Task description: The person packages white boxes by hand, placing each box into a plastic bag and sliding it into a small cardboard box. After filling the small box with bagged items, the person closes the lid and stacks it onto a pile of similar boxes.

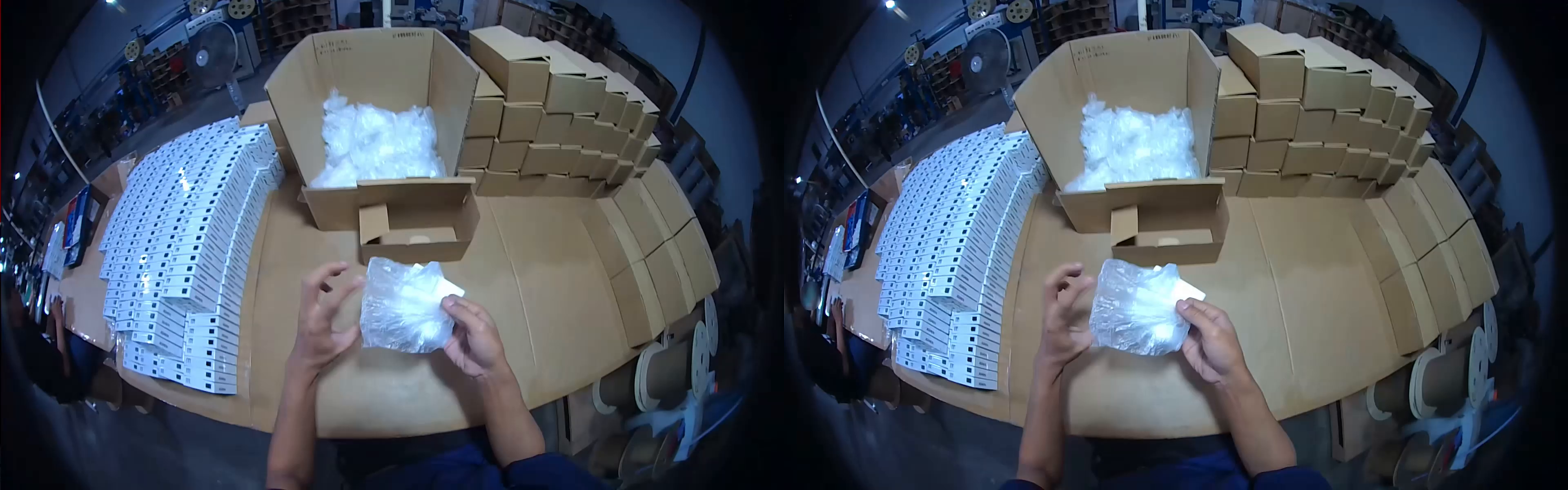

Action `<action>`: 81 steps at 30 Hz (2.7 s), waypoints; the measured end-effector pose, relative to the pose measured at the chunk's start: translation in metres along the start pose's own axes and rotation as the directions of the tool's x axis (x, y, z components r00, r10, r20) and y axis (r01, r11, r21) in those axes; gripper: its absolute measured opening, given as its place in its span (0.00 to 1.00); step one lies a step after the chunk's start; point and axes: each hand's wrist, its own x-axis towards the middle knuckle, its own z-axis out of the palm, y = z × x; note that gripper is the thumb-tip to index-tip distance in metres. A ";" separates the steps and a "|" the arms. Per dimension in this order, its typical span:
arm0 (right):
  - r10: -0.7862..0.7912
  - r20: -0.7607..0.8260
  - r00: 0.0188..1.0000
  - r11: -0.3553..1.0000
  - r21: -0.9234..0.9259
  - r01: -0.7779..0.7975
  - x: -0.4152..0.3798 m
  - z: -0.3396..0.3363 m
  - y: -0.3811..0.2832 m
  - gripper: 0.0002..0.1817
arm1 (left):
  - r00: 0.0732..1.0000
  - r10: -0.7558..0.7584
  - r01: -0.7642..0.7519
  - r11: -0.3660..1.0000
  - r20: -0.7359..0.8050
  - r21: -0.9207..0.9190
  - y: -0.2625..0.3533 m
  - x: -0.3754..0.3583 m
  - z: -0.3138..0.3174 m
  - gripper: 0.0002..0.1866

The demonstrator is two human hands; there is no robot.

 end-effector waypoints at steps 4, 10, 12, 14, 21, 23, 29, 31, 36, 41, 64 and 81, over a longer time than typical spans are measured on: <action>0.101 -0.037 0.994 0.970 -0.217 -0.106 -0.017 -0.036 0.021 0.14 | 0.998 0.061 -0.061 0.998 0.025 -0.005 0.016 -0.022 0.010 0.14; -0.310 0.101 0.945 0.570 -0.776 0.270 -0.031 -0.033 0.015 0.30 | 0.765 -0.642 0.587 0.728 -0.053 -0.354 0.040 -0.056 0.043 0.12; -0.356 0.107 0.928 0.601 -0.734 0.315 -0.030 -0.032 0.027 0.28 | 0.728 -0.684 0.645 0.666 0.037 -0.374 0.051 -0.055 0.039 0.12; -0.366 0.037 0.930 0.576 -0.775 0.258 -0.035 -0.022 0.027 0.20 | 0.756 -0.648 0.643 0.707 0.096 -0.295 0.051 -0.060 0.040 0.14; -0.478 -0.035 0.878 0.512 -0.823 0.246 -0.039 -0.029 0.046 0.12 | 0.717 -0.696 0.690 0.701 0.038 -0.181 0.045 -0.065 0.035 0.09; -0.497 -0.061 0.866 0.474 -0.854 0.212 -0.041 -0.025 0.045 0.11 | 0.814 -0.525 0.539 0.842 -0.250 -0.014 0.062 -0.049 0.036 0.09; -0.513 0.010 0.858 0.335 -0.918 0.211 -0.046 -0.016 0.036 0.09 | 0.999 -0.046 0.039 0.979 0.029 0.202 0.079 -0.025 0.028 0.24; -0.530 0.054 0.846 0.291 -0.926 0.241 -0.045 -0.016 0.036 0.08 | 0.992 -0.030 0.008 0.984 0.120 0.181 0.076 -0.019 0.035 0.22; -0.530 0.042 0.847 0.284 -0.932 0.225 -0.046 -0.016 0.032 0.07 | 0.980 -0.031 0.015 0.996 0.198 0.084 0.072 -0.021 0.042 0.13; -0.514 0.093 0.853 0.255 -0.933 0.256 -0.045 -0.019 0.032 0.07 | 0.946 -0.132 0.148 0.989 0.296 -0.030 0.070 -0.025 0.045 0.07; -0.440 -0.028 0.897 0.353 -0.924 0.145 -0.047 -0.047 0.043 0.09 | 0.741 -0.609 0.484 0.191 0.283 -0.854 0.026 -0.078 0.061 0.61; -0.641 0.102 0.760 0.558 -0.618 0.553 -0.017 -0.015 -0.027 0.25 | 0.735 -0.560 0.676 0.648 0.381 -0.352 0.049 -0.080 0.054 0.36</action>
